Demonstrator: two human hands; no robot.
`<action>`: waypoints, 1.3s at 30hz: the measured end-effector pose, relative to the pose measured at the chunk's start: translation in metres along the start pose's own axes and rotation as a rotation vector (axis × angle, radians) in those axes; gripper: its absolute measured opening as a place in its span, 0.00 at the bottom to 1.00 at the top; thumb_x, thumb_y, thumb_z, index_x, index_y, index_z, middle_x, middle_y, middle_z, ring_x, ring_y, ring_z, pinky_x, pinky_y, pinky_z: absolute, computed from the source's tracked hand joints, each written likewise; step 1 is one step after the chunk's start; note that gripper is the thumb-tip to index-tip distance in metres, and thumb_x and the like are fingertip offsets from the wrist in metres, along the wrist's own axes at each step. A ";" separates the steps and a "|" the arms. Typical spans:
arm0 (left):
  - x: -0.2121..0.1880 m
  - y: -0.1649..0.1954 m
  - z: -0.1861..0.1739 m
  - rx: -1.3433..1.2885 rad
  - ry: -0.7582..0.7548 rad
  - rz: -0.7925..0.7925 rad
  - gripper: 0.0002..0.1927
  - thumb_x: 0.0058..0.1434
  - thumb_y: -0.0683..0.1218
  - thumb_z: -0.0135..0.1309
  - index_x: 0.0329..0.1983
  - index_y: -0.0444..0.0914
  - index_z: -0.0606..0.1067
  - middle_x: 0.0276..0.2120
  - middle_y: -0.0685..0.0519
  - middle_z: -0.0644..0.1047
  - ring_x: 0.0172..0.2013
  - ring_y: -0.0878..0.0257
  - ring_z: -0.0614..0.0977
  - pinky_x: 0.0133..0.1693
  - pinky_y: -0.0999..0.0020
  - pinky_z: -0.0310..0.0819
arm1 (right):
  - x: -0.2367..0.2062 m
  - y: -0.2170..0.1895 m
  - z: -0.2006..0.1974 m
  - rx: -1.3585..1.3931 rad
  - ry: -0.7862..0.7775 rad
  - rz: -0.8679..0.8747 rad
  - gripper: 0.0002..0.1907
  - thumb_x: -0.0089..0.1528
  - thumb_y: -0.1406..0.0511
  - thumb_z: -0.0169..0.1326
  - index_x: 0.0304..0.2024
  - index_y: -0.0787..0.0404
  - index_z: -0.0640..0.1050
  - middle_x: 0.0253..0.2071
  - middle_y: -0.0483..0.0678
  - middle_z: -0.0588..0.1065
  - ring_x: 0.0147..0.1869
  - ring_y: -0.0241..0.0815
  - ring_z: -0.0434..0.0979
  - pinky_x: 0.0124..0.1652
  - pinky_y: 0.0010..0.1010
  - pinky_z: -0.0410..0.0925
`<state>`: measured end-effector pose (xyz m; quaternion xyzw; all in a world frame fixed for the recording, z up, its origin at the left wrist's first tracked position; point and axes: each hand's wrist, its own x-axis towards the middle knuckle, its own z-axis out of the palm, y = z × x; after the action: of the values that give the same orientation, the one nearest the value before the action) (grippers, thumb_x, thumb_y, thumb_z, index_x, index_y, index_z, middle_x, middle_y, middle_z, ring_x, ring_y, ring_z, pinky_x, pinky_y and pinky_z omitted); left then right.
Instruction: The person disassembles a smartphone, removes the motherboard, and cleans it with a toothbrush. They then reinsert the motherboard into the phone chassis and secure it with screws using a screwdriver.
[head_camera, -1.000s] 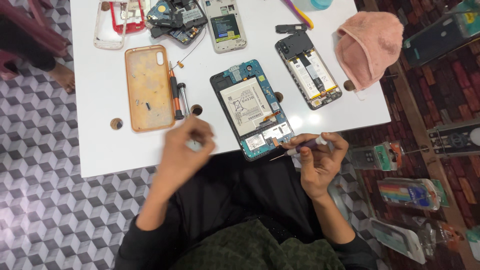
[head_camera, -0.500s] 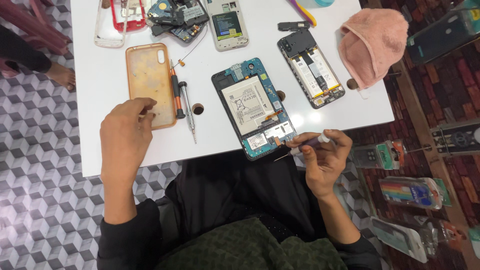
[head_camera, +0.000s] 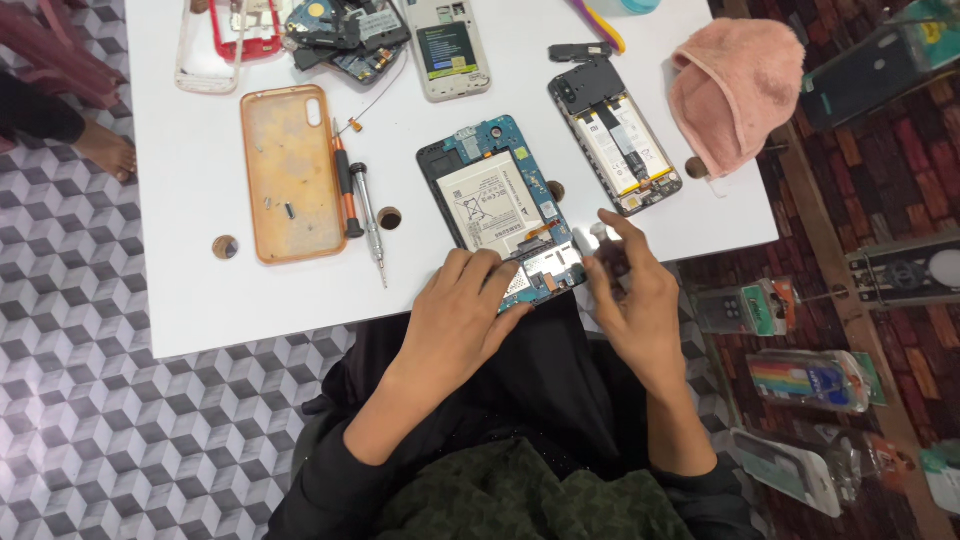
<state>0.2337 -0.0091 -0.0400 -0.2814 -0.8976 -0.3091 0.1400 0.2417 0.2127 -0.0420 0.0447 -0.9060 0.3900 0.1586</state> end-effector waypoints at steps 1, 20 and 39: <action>-0.001 0.000 0.002 0.000 -0.006 -0.008 0.24 0.57 0.49 0.64 0.52 0.33 0.76 0.47 0.49 0.74 0.46 0.54 0.75 0.42 0.61 0.75 | 0.002 -0.002 -0.001 -0.011 -0.001 -0.004 0.21 0.63 0.68 0.61 0.58 0.68 0.74 0.36 0.52 0.78 0.33 0.39 0.78 0.34 0.29 0.70; 0.009 -0.008 0.001 -0.160 -0.102 -0.058 0.26 0.52 0.49 0.66 0.50 0.33 0.72 0.44 0.47 0.70 0.45 0.50 0.74 0.43 0.56 0.74 | 0.051 -0.006 -0.034 0.002 -0.494 -0.227 0.31 0.51 0.66 0.67 0.57 0.58 0.76 0.42 0.50 0.76 0.44 0.49 0.80 0.41 0.38 0.72; 0.016 -0.027 0.000 -0.430 -0.103 -0.189 0.25 0.47 0.51 0.68 0.45 0.37 0.74 0.39 0.51 0.75 0.34 0.58 0.78 0.35 0.63 0.74 | 0.062 0.009 -0.026 0.050 -0.520 -0.301 0.35 0.48 0.57 0.71 0.56 0.61 0.75 0.49 0.51 0.72 0.47 0.48 0.78 0.44 0.36 0.73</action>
<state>0.2048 -0.0197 -0.0464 -0.2350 -0.8394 -0.4900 0.0014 0.1881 0.2407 -0.0117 0.2809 -0.8895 0.3596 -0.0238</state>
